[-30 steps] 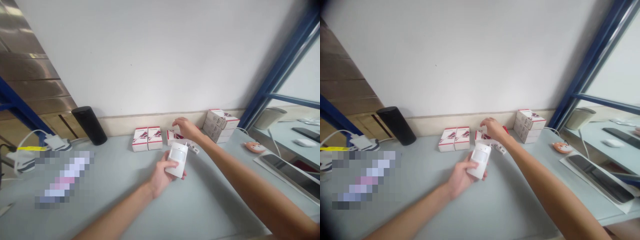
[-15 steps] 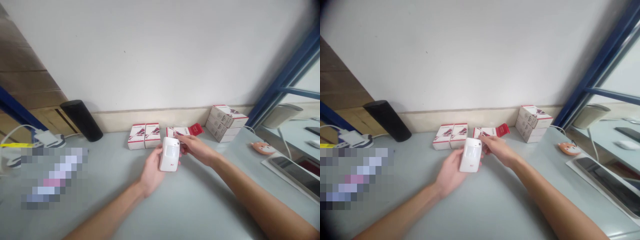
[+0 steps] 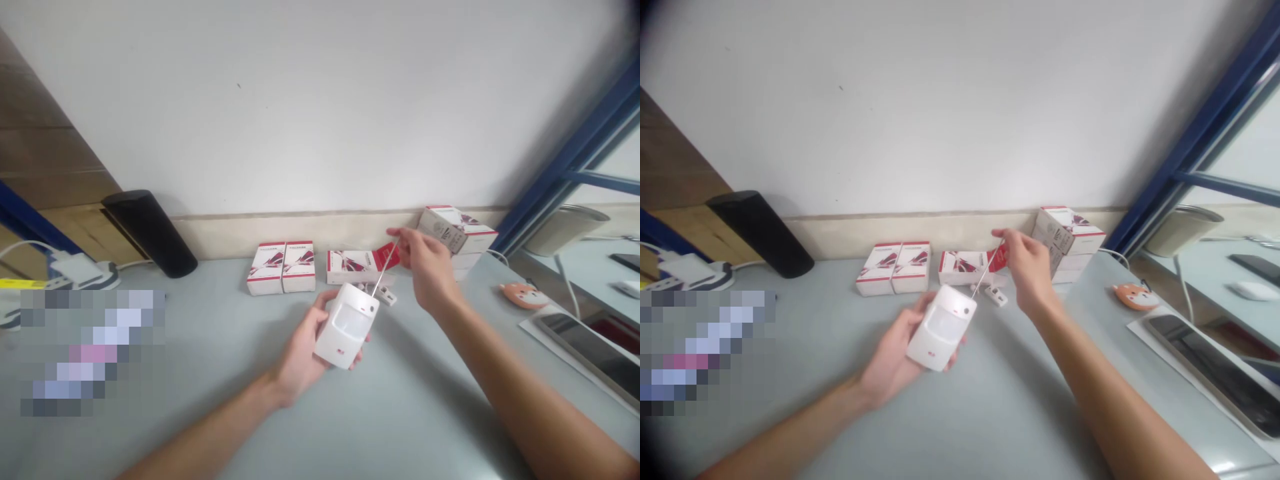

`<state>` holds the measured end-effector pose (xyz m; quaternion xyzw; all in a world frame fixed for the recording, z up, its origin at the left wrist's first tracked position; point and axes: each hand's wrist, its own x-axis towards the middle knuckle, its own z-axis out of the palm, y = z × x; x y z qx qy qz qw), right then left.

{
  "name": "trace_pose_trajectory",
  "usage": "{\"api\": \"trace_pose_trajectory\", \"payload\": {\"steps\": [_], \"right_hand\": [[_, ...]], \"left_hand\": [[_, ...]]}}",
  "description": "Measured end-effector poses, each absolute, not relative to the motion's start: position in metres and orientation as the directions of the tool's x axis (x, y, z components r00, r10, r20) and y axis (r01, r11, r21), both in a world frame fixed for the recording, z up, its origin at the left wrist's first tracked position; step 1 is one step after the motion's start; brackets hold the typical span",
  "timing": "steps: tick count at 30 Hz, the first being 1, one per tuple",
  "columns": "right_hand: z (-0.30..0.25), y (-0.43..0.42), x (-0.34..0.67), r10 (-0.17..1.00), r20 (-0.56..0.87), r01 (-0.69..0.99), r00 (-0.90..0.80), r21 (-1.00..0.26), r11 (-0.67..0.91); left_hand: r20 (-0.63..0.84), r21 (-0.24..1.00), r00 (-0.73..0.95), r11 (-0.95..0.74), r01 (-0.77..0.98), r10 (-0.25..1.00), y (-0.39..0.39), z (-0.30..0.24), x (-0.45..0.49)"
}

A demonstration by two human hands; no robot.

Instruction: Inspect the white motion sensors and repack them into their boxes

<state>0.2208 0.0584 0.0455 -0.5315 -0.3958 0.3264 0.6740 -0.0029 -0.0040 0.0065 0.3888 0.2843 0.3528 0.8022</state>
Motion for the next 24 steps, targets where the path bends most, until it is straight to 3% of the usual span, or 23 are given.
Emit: {"api": "trace_pose_trajectory", "payload": {"steps": [6, 12, 18, 24], "right_hand": [[0.064, 0.068, 0.262, 0.729, 0.322, -0.114, 0.604, -0.871, 0.479], [0.071, 0.071, 0.291, 0.624, 0.345, -0.093, 0.701, -0.823, 0.561], [0.067, 0.072, 0.288, 0.639, 0.431, -0.061, 0.638, -0.798, 0.600], [0.063, 0.075, 0.293, 0.754, 0.323, -0.272, 0.572, -0.793, 0.545]], "left_hand": [[-0.244, 0.758, 0.776, 0.613, -0.222, 0.582, 0.009, 0.005, -0.014], [-0.332, 0.699, 0.858, 0.713, -0.055, 0.392, 0.024, 0.003, -0.023], [-0.351, 0.685, 0.822, 0.722, -0.101, 0.448, 0.025, 0.001, -0.026], [-0.302, 0.616, 0.814, 0.754, -0.230, 0.496, 0.024, 0.003, -0.025]]}}
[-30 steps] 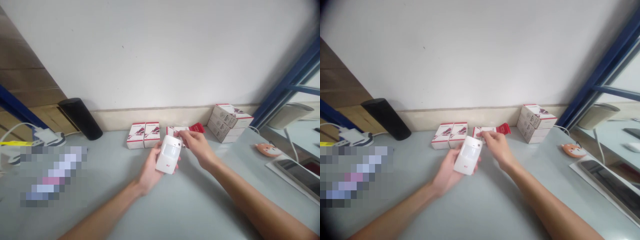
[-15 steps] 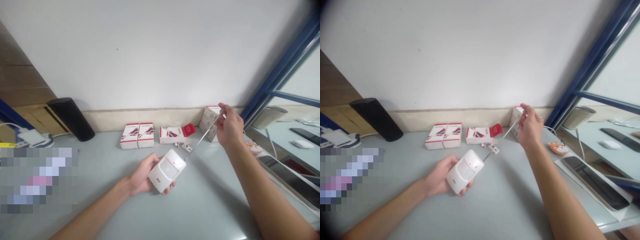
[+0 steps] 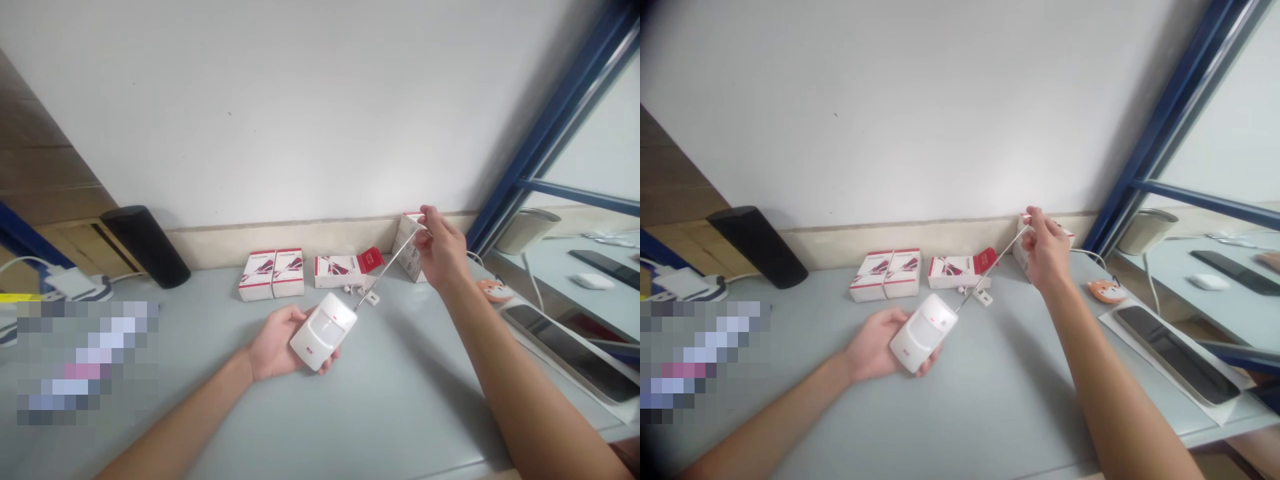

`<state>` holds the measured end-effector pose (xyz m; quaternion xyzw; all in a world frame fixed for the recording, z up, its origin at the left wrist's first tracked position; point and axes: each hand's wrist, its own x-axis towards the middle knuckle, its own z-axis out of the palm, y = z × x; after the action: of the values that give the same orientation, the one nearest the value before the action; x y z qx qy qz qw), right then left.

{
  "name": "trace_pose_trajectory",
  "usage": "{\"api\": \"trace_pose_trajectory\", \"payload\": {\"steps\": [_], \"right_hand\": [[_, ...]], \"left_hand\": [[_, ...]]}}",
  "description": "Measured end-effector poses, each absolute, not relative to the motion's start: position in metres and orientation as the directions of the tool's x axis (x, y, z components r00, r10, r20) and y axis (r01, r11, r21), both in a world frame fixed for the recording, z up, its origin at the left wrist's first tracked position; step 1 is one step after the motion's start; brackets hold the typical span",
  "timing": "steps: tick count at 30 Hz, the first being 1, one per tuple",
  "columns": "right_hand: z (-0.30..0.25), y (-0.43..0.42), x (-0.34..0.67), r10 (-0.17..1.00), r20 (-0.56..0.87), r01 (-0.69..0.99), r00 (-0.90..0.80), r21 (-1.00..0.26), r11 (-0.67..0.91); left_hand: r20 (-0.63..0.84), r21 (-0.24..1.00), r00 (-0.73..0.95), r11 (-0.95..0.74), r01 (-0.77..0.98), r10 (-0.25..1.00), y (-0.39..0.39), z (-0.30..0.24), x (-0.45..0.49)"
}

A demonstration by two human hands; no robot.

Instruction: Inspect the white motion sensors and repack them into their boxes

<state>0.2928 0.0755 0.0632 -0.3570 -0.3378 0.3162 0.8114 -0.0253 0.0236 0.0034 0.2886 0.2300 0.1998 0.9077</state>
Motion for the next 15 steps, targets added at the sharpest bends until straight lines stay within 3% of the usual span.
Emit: {"api": "trace_pose_trajectory", "payload": {"steps": [9, 15], "right_hand": [[0.0643, 0.0769, 0.2921, 0.748, 0.321, -0.321, 0.581, -0.754, 0.573], [0.0579, 0.0786, 0.2925, 0.670, 0.349, -0.198, 0.654, -0.777, 0.598]], "left_hand": [[-0.291, 0.626, 0.817, 0.745, -0.231, 0.498, 0.0242, 0.0012, -0.0249], [-0.304, 0.631, 0.808, 0.742, -0.225, 0.504, 0.0216, 0.0054, -0.0249]]}}
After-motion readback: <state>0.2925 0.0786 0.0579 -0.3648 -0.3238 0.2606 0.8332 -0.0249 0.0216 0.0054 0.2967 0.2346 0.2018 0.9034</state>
